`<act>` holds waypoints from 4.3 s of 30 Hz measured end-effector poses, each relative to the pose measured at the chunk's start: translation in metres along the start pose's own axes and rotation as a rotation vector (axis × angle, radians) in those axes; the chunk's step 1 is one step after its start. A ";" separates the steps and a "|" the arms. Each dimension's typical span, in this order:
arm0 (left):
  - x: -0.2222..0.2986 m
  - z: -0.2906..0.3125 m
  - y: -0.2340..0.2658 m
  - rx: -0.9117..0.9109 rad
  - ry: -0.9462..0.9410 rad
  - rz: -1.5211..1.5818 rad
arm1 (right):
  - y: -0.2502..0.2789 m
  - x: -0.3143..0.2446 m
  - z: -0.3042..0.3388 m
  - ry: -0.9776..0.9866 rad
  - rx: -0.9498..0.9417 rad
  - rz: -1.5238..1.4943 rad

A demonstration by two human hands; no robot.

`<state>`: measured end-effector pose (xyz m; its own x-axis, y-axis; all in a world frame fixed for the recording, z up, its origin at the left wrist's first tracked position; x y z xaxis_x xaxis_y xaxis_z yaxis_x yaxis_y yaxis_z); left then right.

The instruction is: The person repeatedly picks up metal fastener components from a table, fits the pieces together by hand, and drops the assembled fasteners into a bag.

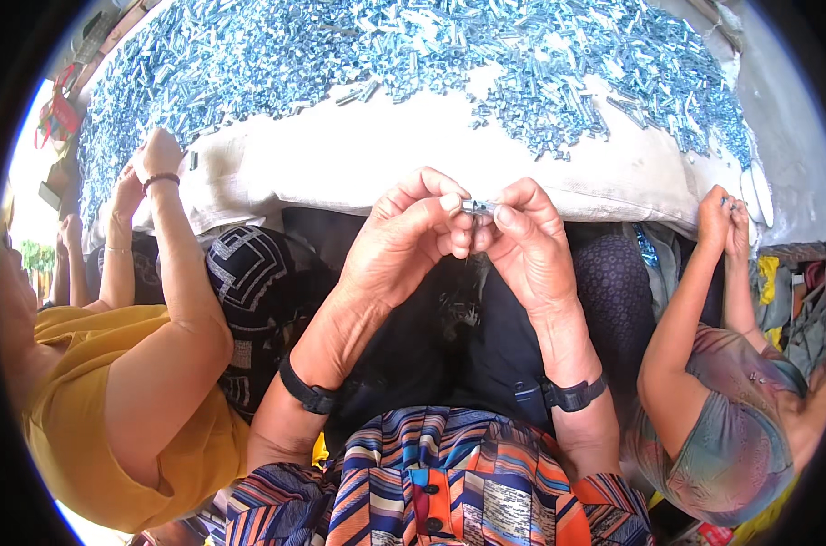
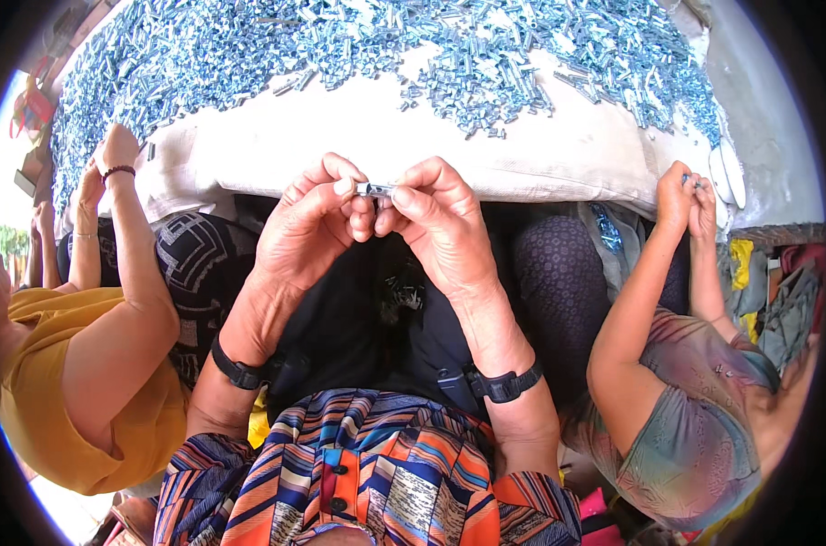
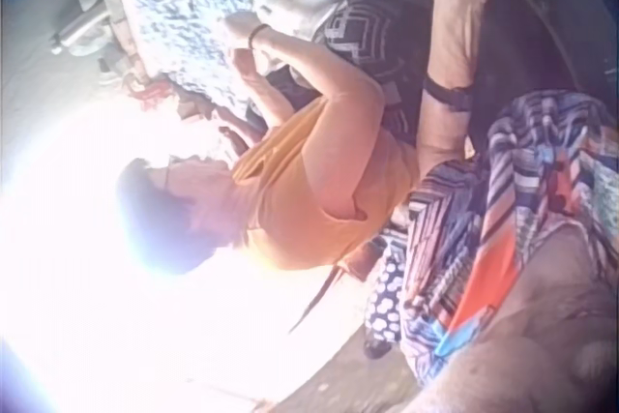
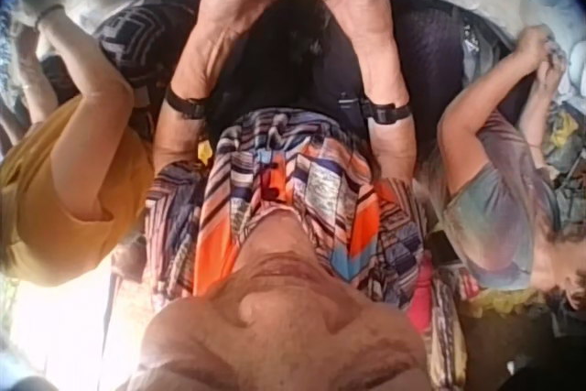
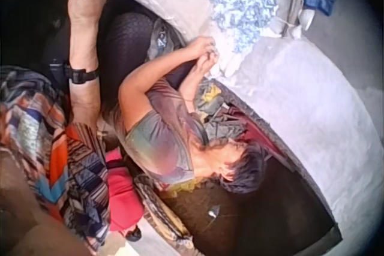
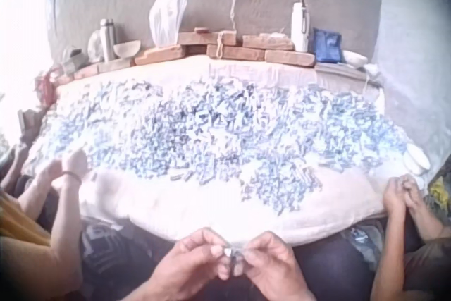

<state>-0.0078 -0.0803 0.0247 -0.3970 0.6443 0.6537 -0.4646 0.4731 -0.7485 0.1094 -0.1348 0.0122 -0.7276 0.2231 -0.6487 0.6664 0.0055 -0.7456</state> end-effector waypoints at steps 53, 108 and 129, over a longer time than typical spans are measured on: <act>0.059 -0.112 0.027 0.455 -0.583 -1.700 | 0.042 -0.066 -0.146 0.368 0.115 1.671; 0.008 -0.007 0.020 0.174 -0.007 -0.354 | 0.012 -0.006 -0.011 -0.027 0.195 0.350; 0.000 0.021 -0.011 -0.149 0.047 -0.419 | -0.002 0.022 0.019 -0.342 -0.057 -0.191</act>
<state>-0.0197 -0.0983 0.0350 -0.1608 0.4031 0.9009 -0.4570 0.7787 -0.4299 0.0889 -0.1485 -0.0041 -0.8449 -0.1249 -0.5201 0.5151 0.0718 -0.8541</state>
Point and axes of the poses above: each hand's wrist, its own z-axis away from the middle knuckle, its own y-axis out of the back of the hand, x = y × z, the point moved 5 cm from there along -z, towards the middle knuckle, and after that the axes turned 5 degrees about y, right-handed, at the moved point
